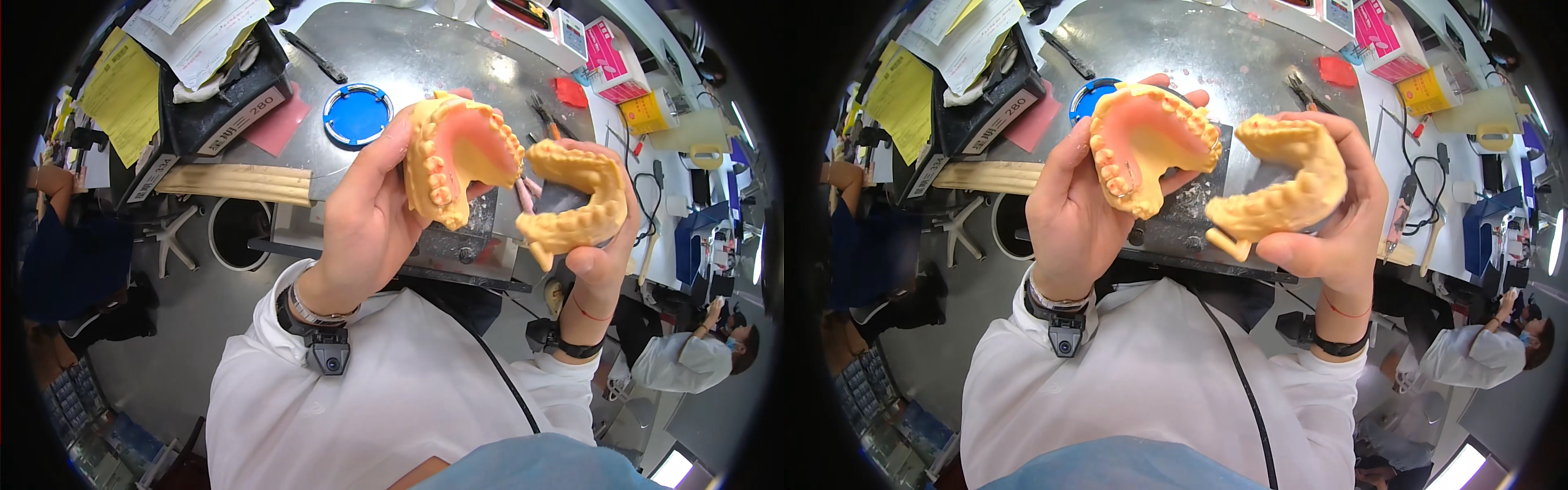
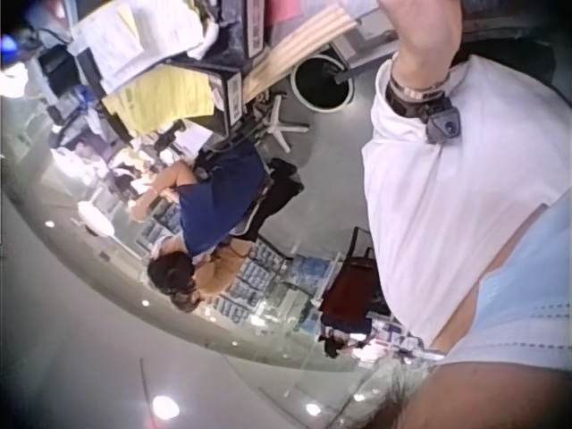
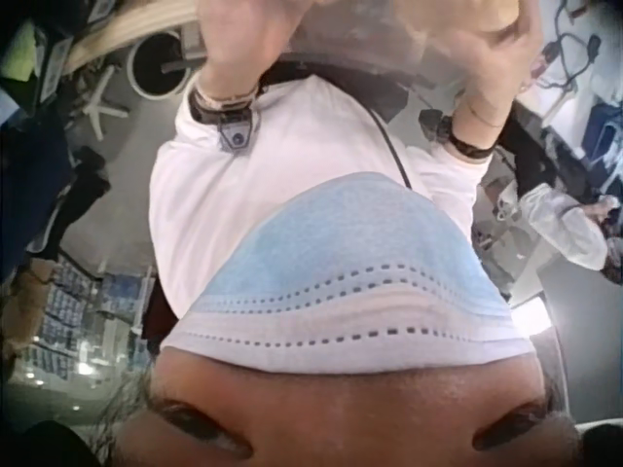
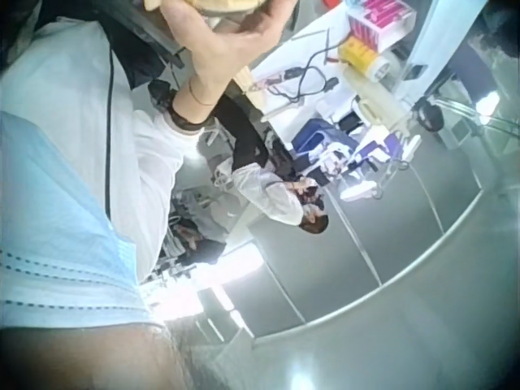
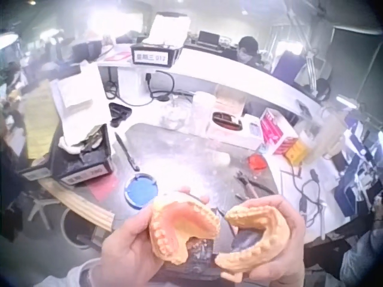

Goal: The technician is inspecting, adjusting, and documenting dental molds and prosthetics in a laboratory setting.

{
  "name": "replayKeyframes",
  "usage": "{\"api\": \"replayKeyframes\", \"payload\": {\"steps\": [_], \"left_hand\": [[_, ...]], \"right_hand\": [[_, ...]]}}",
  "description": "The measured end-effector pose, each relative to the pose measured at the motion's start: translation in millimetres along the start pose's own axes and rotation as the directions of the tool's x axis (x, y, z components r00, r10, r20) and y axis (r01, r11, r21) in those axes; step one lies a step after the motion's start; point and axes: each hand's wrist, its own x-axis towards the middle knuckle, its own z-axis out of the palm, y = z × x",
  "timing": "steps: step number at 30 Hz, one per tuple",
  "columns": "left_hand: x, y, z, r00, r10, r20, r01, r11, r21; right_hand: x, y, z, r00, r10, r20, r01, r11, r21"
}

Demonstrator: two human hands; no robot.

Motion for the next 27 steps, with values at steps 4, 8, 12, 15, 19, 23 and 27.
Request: {"api": "replayKeyframes", "payload": {"steps": [4,8,12,15,19,23,27], "left_hand": [[9,-4,2,0.998,0.058,-0.025,-0.054,0.991,0.120],[11,-6,0,0.995,0.095,0.024,-0.098,0.961,0.259],[11,-4,6,0.993,0.101,0.058,-0.114,0.935,0.336],[10,-2,5,0.990,0.097,0.104,-0.129,0.922,0.365],[11,0,1,0.990,0.097,0.100,-0.130,0.903,0.409],[10,0,1,0.987,0.097,0.125,-0.144,0.878,0.456],[11,-2,0,0.988,0.097,0.122,-0.144,0.870,0.472]], "right_hand": [[-10,-7,10,0.984,0.121,-0.130,-0.116,0.992,0.040],[-10,-9,35,0.975,-0.060,-0.216,0.008,0.972,-0.236],[-8,-15,39,0.990,-0.102,-0.097,0.037,0.857,-0.514],[-8,-15,42,0.992,-0.097,-0.084,0.035,0.832,-0.553],[-5,-11,42,0.991,-0.092,-0.102,0.024,0.845,-0.535],[-6,-12,43,0.990,-0.108,-0.090,0.040,0.833,-0.551],[-6,-7,42,0.990,-0.114,-0.089,0.050,0.846,-0.531]]}}
